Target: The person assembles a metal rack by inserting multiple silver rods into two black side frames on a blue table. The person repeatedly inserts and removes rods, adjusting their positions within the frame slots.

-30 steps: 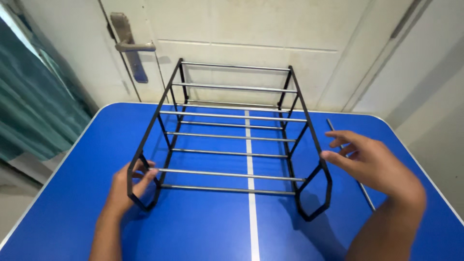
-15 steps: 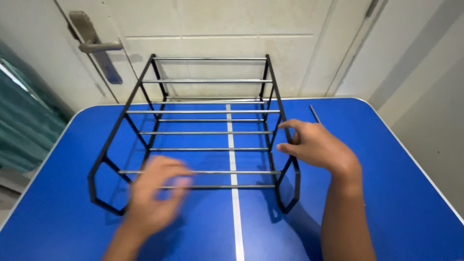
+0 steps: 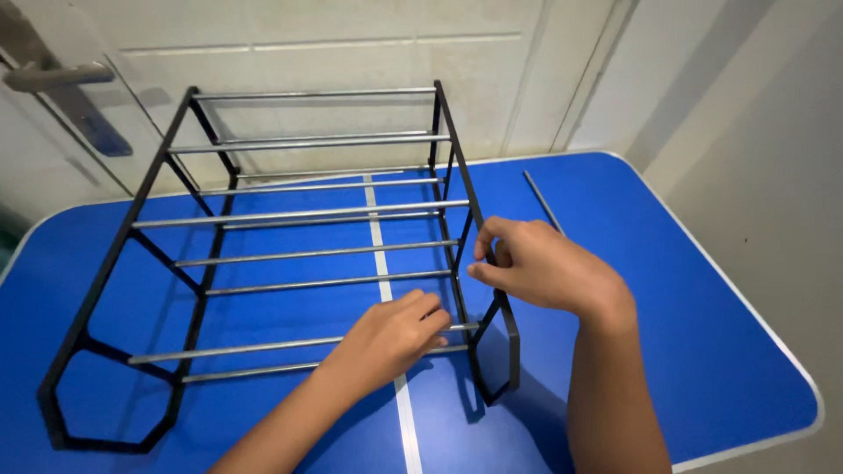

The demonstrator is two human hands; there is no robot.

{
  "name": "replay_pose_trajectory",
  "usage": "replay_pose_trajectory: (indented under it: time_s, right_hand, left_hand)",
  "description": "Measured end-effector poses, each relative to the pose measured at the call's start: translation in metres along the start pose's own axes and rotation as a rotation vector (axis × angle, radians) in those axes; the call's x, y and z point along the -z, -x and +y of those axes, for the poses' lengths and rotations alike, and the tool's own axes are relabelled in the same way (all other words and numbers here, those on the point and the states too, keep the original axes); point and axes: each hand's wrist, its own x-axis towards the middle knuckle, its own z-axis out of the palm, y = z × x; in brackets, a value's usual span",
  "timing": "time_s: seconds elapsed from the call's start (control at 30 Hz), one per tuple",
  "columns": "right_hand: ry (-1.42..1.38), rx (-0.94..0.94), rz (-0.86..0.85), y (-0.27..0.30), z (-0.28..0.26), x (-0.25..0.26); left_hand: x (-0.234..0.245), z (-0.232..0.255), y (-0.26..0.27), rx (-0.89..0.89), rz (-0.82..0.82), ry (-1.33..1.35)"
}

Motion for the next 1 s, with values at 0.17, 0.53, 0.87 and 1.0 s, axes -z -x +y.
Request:
replay_pose_trajectory:
  time_s: [0.17, 0.53, 0.87, 1.0]
  right_hand:
    - [-0.020, -0.010, -0.032, -0.005, 0.003, 0.003]
    - [-0.097, 0.069, -0.039, -0.004, 0.011, 0.005]
    - [-0.075, 0.006, -0.076, -0.003, 0.008, 0.007]
    - [-0.102, 0.042, -0.060, -0.002, 0.009, 0.007]
  left_hand:
    - [-0.001, -0.001, -0.001, 0.055, -0.030, -0.013]
    - [0.006, 0.001, -0.009, 0.356, -0.276, 0.123]
    - [0.014, 0.002, -0.020, 0.649, -0.524, 0.175]
    - [0.032, 0.011, -0.026, 0.593, -0.416, 0.252]
